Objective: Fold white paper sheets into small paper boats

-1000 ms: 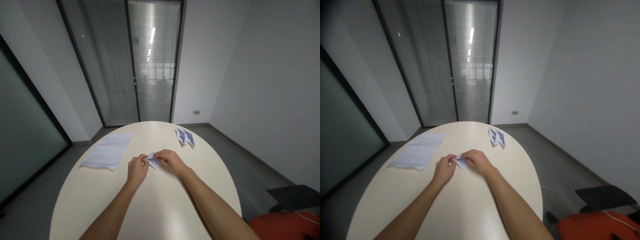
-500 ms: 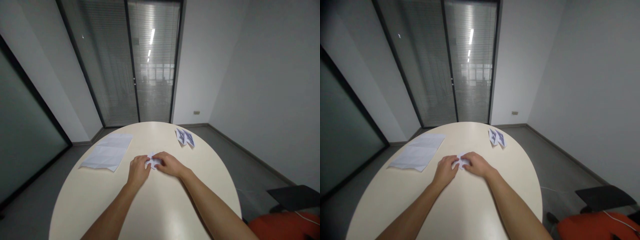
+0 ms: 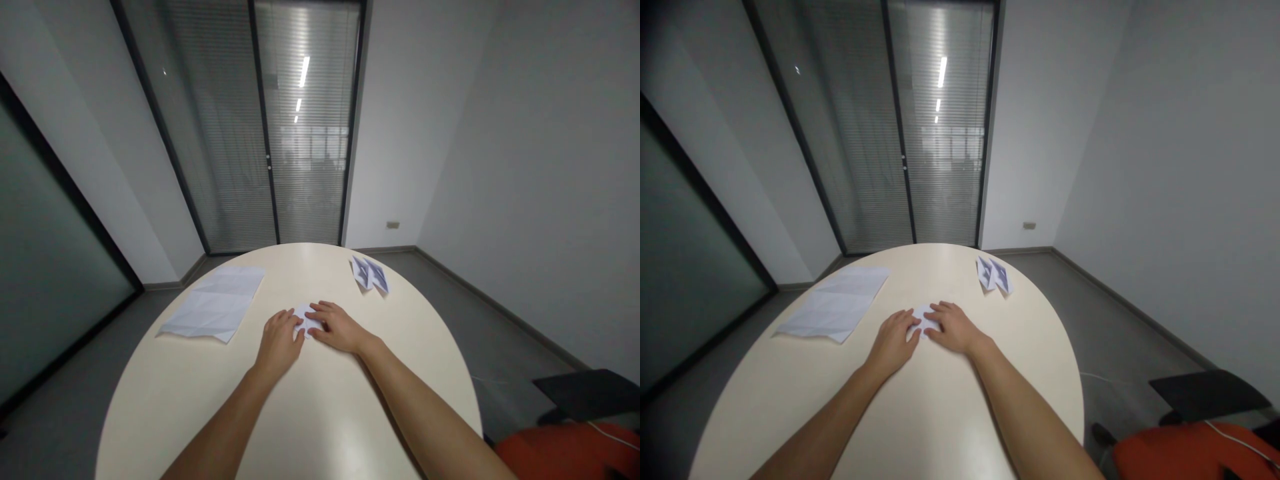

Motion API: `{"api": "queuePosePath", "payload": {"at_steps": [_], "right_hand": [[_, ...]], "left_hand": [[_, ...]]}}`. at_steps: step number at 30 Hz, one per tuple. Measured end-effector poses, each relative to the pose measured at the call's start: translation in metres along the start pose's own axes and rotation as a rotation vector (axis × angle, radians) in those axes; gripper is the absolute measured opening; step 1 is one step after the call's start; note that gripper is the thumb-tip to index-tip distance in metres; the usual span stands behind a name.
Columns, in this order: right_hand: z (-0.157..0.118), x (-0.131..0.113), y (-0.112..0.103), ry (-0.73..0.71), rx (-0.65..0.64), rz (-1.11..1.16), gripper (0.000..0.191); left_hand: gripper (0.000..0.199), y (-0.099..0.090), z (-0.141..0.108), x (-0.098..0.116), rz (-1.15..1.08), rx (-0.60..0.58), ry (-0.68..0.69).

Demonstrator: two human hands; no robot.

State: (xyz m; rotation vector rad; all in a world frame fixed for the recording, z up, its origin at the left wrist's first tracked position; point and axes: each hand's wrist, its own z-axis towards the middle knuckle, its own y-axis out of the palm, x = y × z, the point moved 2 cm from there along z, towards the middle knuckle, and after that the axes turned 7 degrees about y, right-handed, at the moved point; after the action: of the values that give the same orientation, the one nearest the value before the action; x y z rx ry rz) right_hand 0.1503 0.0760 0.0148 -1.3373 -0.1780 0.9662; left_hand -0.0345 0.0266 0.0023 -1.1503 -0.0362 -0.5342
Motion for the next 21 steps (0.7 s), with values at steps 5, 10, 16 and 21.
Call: {"api": "queuePosePath", "payload": {"at_steps": [5,10,16,21], "right_hand": [[-0.001,-0.001,-0.002,-0.013,0.008,0.065,0.048],[0.0,-0.003,-0.004,0.02,0.032,0.261,0.061],[0.003,0.001,0.003,0.173,0.065,0.501,0.073],[0.004,-0.003,0.001,0.21,-0.004,0.696,0.05]], "left_hand": [[0.017,0.002,0.0,-0.003,-0.07,0.039,0.039],[0.023,0.003,0.002,-0.008,-0.219,0.113,0.021],[0.028,-0.004,0.004,-0.01,-0.354,0.221,-0.08],[0.038,-0.008,0.005,-0.006,-0.443,0.25,-0.158]]}}
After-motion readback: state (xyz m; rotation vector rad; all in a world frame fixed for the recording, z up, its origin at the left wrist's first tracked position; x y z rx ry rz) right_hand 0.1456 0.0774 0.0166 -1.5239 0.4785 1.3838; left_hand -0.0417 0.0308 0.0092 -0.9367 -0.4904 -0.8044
